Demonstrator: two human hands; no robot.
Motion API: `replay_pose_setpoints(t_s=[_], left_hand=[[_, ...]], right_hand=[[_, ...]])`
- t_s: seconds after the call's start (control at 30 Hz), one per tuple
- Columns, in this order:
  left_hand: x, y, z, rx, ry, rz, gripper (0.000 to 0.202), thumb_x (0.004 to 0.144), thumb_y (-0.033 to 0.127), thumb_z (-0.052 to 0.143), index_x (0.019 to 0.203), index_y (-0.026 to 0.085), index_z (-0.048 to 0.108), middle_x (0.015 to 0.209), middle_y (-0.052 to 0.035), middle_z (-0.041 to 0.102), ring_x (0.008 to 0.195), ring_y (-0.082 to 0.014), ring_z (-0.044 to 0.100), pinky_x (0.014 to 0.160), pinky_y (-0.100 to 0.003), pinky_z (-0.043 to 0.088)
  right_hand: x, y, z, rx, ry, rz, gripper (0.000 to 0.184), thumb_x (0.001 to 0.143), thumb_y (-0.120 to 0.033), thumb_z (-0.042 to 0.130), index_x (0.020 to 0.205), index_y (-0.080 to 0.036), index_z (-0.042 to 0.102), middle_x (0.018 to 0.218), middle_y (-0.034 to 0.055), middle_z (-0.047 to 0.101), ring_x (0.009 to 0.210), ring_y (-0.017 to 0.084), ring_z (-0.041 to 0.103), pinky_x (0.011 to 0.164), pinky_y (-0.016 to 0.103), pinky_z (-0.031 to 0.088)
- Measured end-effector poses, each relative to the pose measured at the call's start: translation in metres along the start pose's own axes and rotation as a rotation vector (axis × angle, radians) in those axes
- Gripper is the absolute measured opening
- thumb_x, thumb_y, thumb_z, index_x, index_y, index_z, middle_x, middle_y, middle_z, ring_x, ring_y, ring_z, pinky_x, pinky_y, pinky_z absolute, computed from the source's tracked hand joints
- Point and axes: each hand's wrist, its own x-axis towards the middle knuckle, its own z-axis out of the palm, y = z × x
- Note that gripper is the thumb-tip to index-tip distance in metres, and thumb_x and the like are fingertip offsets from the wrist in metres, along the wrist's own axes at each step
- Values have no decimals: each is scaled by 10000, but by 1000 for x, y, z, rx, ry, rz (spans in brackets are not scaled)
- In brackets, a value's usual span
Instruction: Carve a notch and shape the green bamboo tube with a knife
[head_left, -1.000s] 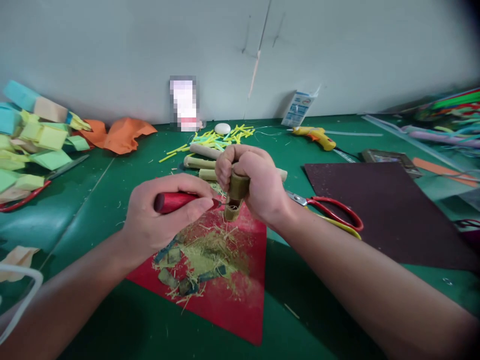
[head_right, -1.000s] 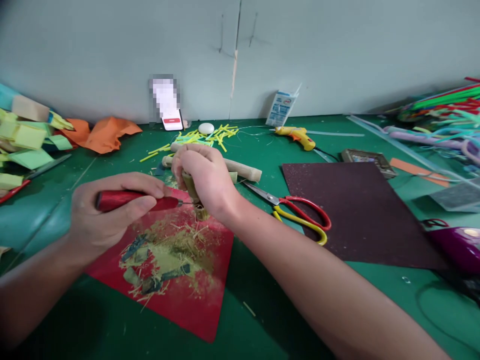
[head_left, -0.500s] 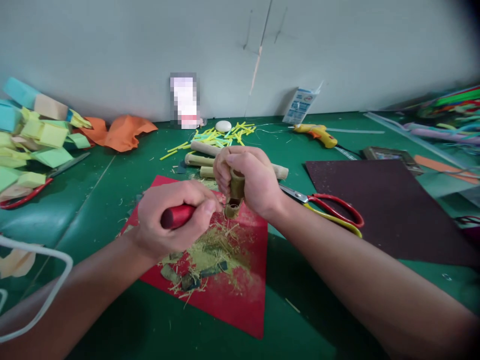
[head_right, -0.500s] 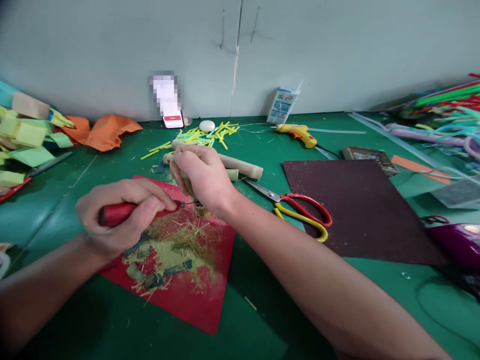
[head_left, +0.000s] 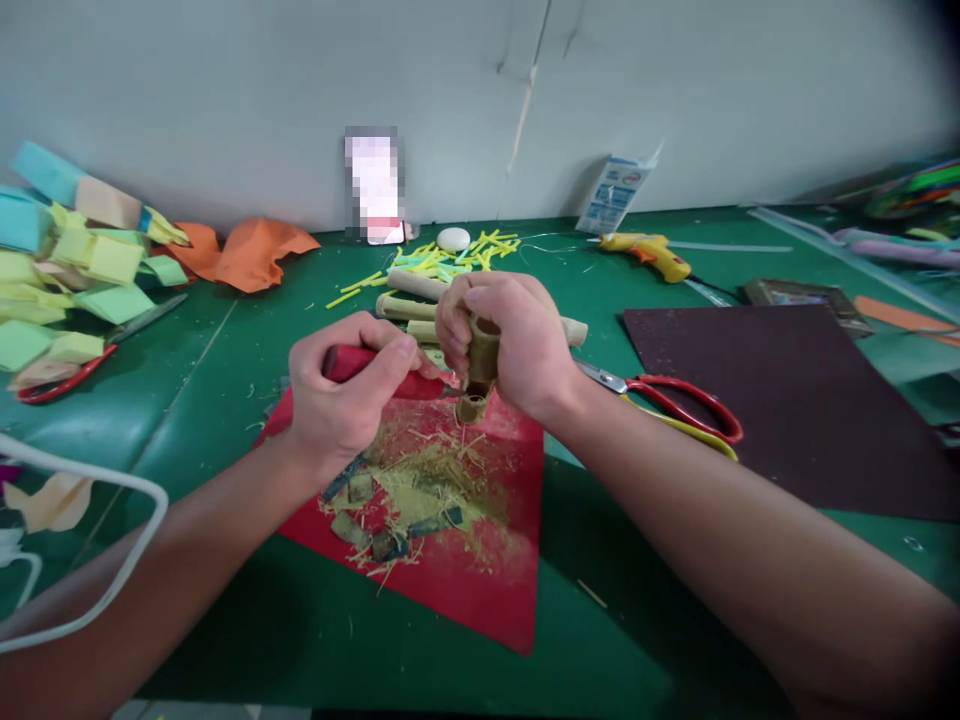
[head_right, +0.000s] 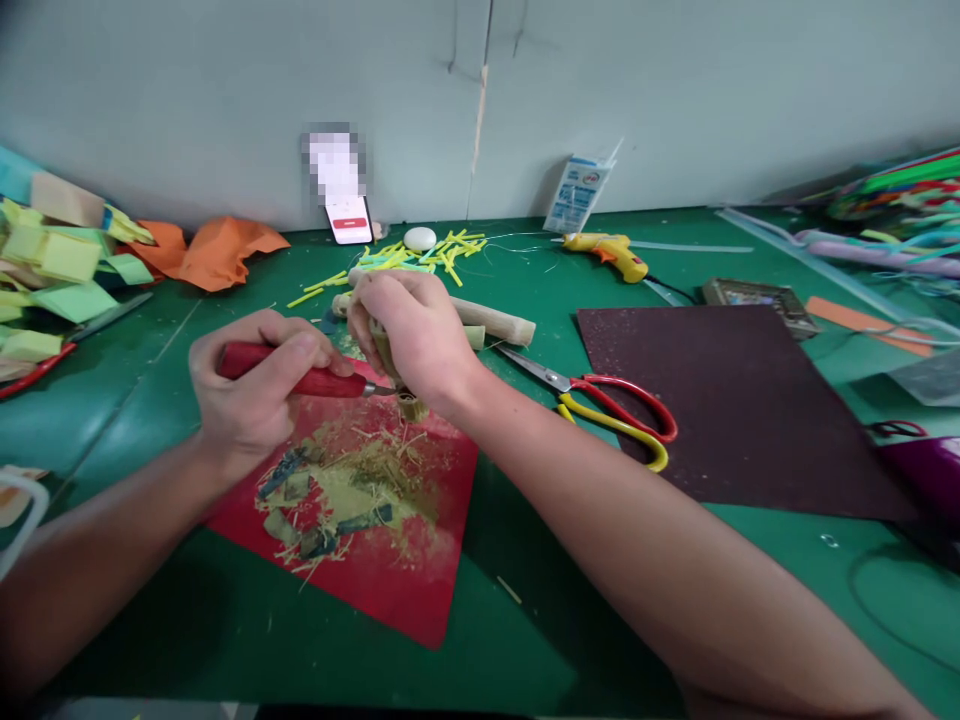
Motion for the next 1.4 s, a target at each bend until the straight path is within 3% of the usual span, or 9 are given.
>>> replay_pose_setpoints(t_s=[0.33,0.67,0.77,0.83,0.9,1.0,1.07,1.23,1.4], left_hand=[[-6,-7,12,-175,194,-190,208,813,259,669,617,211,620,608,33,642,552,-137,636,585,-298,568],[-2,-16,19,-196,304,-278,279,832,292,668,589,216,554,543,40,638,444,-109,576,423,-247,448],[-3,-13,14,-145,237,-168,276,871,262,623,605,209,569,566,37,649,457,-103,590,458,-248,484],[-6,-5,7,-60,131,19,221,878,214,605,657,205,606,628,27,677,558,-117,649,552,-261,540],[-9,7,0,58,-79,250,124,850,160,616,735,195,645,727,4,725,647,-135,686,606,-274,559],[-12,19,-8,206,-301,372,112,801,91,636,779,198,659,775,6,744,709,-148,705,647,-278,579],[-11,19,-8,220,-266,311,107,822,117,624,766,202,655,767,8,740,698,-147,698,656,-291,581],[-5,-2,-2,108,63,38,182,855,243,643,675,219,658,665,21,681,597,-135,638,603,-293,544],[-5,-21,8,-146,167,-192,248,821,315,680,602,218,619,591,25,646,533,-136,612,571,-297,542]], right_hand=[[1,1,3,-12,71,9,398,874,-235,435,477,-215,459,449,-10,430,423,120,417,442,279,323],[-2,3,3,-25,96,-20,416,901,-223,414,488,-209,468,467,-12,449,465,115,425,496,266,369],[-1,3,3,-25,77,-10,422,902,-220,405,485,-209,470,467,-7,455,455,116,421,495,276,360],[-1,2,2,-10,61,-14,425,900,-220,411,479,-209,467,470,-4,454,461,118,428,493,279,357],[-1,1,2,6,53,-7,425,897,-226,419,475,-210,462,462,-7,443,454,118,422,479,277,348],[0,1,3,12,63,-1,421,896,-210,408,478,-208,460,443,-16,430,436,110,406,464,266,341],[0,2,3,15,63,-20,417,895,-197,394,485,-202,471,445,-17,438,435,104,410,470,257,346],[-1,5,2,22,66,-51,403,891,-200,389,497,-202,475,467,-15,458,451,102,421,493,255,356],[-3,3,3,21,59,-32,381,858,-197,401,481,-211,459,478,-4,452,473,118,424,487,268,354]])
